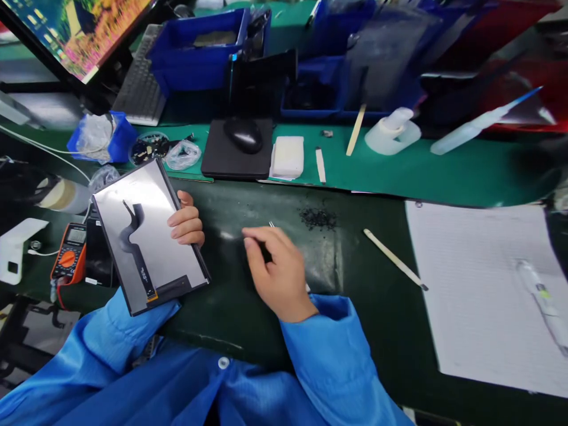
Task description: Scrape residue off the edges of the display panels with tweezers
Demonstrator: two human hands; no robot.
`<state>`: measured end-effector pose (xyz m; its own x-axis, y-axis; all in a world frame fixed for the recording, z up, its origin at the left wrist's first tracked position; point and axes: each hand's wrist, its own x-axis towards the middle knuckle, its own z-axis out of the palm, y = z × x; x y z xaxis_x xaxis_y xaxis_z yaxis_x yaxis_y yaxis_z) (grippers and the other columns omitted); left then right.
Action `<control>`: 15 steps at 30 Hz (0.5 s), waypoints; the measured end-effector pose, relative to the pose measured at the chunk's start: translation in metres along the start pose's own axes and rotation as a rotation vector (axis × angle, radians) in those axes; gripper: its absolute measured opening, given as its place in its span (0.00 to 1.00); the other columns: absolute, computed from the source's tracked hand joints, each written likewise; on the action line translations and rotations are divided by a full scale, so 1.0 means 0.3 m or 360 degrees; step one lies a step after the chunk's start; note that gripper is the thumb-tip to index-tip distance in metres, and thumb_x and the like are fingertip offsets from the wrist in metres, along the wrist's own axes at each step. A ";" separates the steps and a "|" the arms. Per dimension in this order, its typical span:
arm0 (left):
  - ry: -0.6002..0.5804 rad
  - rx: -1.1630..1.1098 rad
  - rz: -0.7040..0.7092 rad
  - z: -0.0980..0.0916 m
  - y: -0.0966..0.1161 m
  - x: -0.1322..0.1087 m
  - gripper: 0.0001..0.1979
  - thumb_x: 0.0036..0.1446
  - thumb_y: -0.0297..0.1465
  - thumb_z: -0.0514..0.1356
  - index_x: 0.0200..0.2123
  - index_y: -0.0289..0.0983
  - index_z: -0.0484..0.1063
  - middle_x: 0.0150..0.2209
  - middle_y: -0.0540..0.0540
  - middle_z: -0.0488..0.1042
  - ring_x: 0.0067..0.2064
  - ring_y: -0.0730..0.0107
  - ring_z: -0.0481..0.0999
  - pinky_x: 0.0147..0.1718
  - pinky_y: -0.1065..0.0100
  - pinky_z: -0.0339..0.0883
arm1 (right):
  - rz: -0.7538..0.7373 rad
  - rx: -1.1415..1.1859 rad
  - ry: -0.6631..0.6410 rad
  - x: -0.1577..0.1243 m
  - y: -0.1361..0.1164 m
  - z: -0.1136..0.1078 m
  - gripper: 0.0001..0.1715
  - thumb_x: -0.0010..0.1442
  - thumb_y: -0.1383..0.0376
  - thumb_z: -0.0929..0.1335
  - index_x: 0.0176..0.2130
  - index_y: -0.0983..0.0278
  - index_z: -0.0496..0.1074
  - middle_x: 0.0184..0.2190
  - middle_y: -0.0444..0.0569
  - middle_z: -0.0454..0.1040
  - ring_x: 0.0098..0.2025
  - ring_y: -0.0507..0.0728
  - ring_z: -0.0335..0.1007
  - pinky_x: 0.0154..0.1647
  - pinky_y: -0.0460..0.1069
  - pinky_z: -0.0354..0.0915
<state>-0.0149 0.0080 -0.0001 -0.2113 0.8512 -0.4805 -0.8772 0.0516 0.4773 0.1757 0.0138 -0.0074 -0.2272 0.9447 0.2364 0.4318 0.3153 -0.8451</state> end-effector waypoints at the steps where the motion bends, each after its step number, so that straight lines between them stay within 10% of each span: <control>1: 0.0012 0.0002 0.0004 0.002 0.000 -0.001 0.17 0.66 0.35 0.53 0.56 0.44 0.68 0.22 0.54 0.48 0.19 0.75 0.43 0.18 0.72 0.51 | 0.0106 0.0213 -0.0127 -0.011 -0.018 0.007 0.10 0.65 0.60 0.66 0.40 0.59 0.78 0.35 0.48 0.80 0.36 0.57 0.76 0.40 0.54 0.73; 10: -0.0088 -0.0041 -0.0119 -0.021 0.019 0.007 0.20 0.63 0.40 0.55 0.57 0.43 0.67 0.23 0.53 0.53 0.21 0.74 0.52 0.23 0.70 0.56 | 0.0608 0.1111 -0.0907 -0.057 -0.057 0.062 0.12 0.60 0.58 0.70 0.40 0.63 0.77 0.23 0.43 0.78 0.25 0.52 0.75 0.27 0.47 0.72; 15: -0.0570 -0.0077 -0.0418 -0.034 0.052 0.017 0.19 0.67 0.40 0.47 0.44 0.35 0.72 0.29 0.44 0.66 0.29 0.68 0.67 0.30 0.65 0.65 | 0.0707 0.1134 -0.0981 -0.069 -0.068 0.065 0.07 0.56 0.62 0.72 0.36 0.62 0.74 0.25 0.44 0.79 0.28 0.52 0.77 0.30 0.47 0.73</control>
<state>-0.0342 0.0078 -0.0027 0.1767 0.9400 -0.2918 -0.9022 0.2732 0.3339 0.1544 -0.0139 -0.0044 -0.6670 0.6897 -0.2819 0.0158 -0.3651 -0.9308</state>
